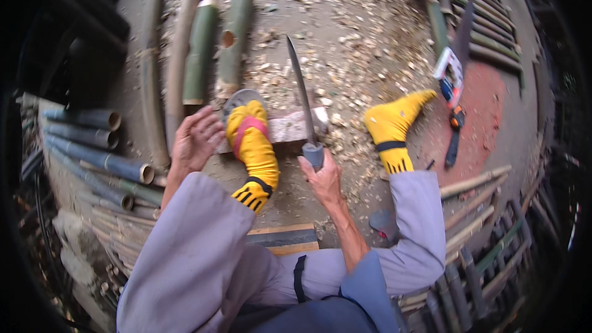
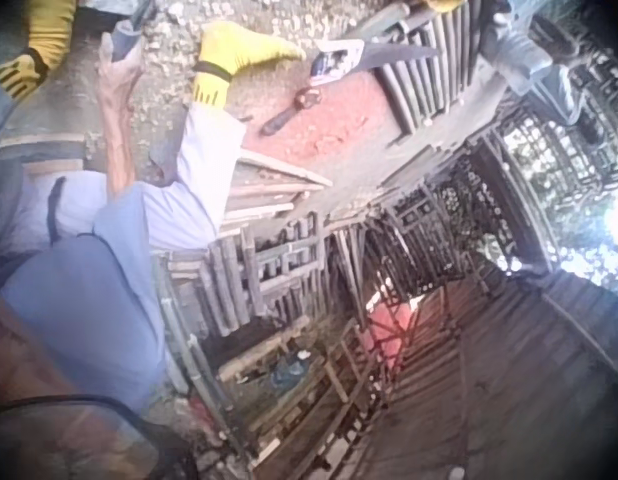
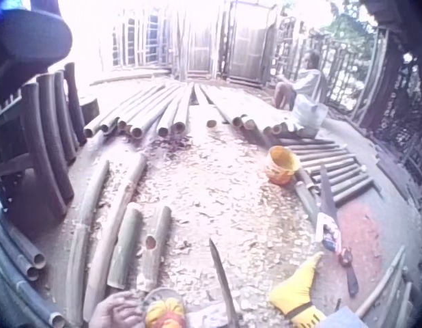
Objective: The person uses a blade to saw a notch into a bamboo pole while holding it by hand against a wooden block.
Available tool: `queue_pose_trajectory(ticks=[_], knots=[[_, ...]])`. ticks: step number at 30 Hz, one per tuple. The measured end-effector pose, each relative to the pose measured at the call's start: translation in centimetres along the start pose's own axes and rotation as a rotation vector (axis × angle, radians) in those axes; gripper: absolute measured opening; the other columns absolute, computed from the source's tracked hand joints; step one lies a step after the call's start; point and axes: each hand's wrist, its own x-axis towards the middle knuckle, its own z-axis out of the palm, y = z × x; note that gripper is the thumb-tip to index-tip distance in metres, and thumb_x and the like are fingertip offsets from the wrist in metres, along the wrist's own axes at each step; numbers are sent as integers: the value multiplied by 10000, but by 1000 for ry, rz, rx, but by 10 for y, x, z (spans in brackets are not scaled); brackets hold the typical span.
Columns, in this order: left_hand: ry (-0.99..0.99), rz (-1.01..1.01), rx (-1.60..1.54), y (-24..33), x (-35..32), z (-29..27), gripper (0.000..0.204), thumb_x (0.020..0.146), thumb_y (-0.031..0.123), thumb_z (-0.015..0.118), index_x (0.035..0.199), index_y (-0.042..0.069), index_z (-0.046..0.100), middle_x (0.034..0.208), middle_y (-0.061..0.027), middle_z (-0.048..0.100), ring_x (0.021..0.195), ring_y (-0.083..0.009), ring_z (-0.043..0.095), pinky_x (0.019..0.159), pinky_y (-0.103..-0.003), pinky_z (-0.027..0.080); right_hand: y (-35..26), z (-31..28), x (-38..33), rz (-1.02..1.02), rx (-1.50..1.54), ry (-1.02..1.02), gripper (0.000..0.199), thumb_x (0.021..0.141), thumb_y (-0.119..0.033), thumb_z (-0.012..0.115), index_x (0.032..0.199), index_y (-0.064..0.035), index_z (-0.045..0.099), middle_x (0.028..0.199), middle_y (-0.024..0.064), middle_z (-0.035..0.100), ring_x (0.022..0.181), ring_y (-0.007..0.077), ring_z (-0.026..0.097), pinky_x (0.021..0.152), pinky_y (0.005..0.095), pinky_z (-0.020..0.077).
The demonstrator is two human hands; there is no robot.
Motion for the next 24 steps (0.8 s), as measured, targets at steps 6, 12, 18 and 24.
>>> queue_pose_trajectory(ticks=[6, 12, 18, 24], knots=[[106, 336, 261, 17, -8, -3, 346, 877, 141, 594, 1195, 23, 522, 959, -78, 621, 862, -189, 628, 802, -332, 533, -19, -89, 27, -405, 276, 465, 450, 904, -347, 590, 1195, -32, 454, 790, 16, 557, 626, 97, 555, 528, 245, 466], [129, 337, 267, 2, -3, -3, 269, 876, 119, 614, 1121, 27, 551, 920, -70, 615, 808, -179, 635, 752, -316, 537, 39, -264, 88, -69, -433, 1132, 561, 831, -410, 631, 1155, 35, 522, 904, 185, 620, 790, 308, 633, 727, 432, 500], [171, 400, 341, 1, 3, -12, 281, 839, 103, 659, 1098, 35, 572, 905, -69, 630, 786, -176, 640, 720, -312, 545, 105, -307, 125, 134, -752, 1043, 566, 826, -381, 651, 1166, 50, 513, 1043, 291, 615, 979, 425, 600, 870, 478, 447], [178, 414, 385, -4, 4, -10, 251, 860, 102, 634, 1096, 43, 570, 915, -46, 630, 793, -146, 634, 719, -290, 536, 135, -302, 149, 190, -804, 889, 637, 795, -389, 671, 1218, 52, 490, 1124, 272, 606, 1071, 429, 565, 932, 465, 424]])
